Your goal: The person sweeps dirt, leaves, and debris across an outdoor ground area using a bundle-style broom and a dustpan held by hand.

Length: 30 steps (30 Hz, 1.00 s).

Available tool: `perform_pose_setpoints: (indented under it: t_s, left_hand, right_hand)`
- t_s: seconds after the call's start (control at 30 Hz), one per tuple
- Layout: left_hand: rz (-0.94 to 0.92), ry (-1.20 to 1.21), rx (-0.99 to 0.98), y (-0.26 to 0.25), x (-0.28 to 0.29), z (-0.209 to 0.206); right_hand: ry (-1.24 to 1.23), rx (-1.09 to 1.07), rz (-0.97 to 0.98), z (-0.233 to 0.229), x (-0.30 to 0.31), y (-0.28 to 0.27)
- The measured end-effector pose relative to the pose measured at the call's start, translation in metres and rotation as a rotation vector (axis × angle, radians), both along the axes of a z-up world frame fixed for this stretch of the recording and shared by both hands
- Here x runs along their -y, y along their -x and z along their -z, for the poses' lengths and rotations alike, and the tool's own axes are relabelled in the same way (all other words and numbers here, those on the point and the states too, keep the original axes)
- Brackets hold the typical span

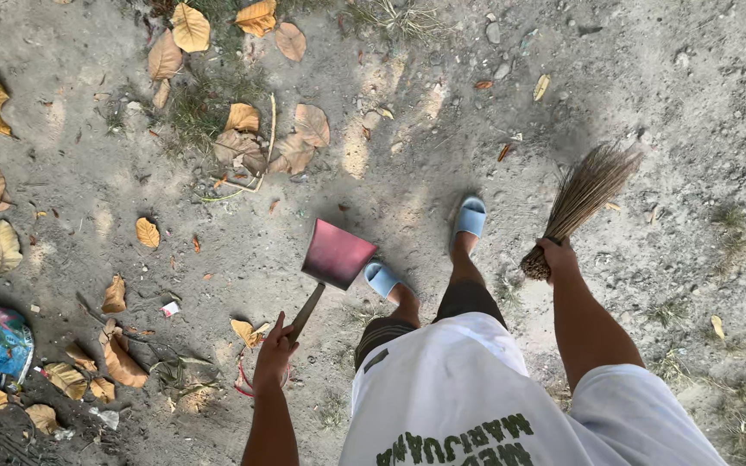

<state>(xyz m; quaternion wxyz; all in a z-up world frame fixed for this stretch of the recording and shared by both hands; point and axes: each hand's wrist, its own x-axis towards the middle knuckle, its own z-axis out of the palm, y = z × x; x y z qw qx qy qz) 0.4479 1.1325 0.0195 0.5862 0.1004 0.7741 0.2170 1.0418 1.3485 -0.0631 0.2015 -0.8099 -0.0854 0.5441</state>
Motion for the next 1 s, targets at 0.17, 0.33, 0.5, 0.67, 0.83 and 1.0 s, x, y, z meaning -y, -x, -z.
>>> perform_pose_setpoints:
  t_s: [0.17, 0.33, 0.5, 0.67, 0.83, 1.0]
  left_hand:
    - [0.035, -0.030, -0.086, -0.037, -0.054, -0.017]
    - [-0.024, 0.042, -0.095, -0.077, -0.103, -0.030]
    - [-0.060, -0.063, -0.084, -0.102, -0.150, -0.024]
    - [-0.114, -0.103, -0.054, -0.122, -0.170, -0.021]
    - [-0.148, -0.181, -0.005, -0.132, -0.166, -0.017]
    - [-0.168, -0.175, -0.015, -0.137, -0.165, -0.026]
  right_hand:
    - [0.244, -0.274, -0.166, 0.020, -0.043, 0.004]
    - [0.192, -0.266, -0.797, 0.018, -0.079, 0.016]
    - [0.042, -0.351, -0.594, -0.001, -0.095, -0.025]
    - [0.034, 0.067, -0.463, -0.002, -0.114, -0.093]
    - [0.192, 0.099, -0.286, 0.015, -0.173, -0.132]
    - [0.200, -0.071, -0.816, 0.038, -0.221, -0.055]
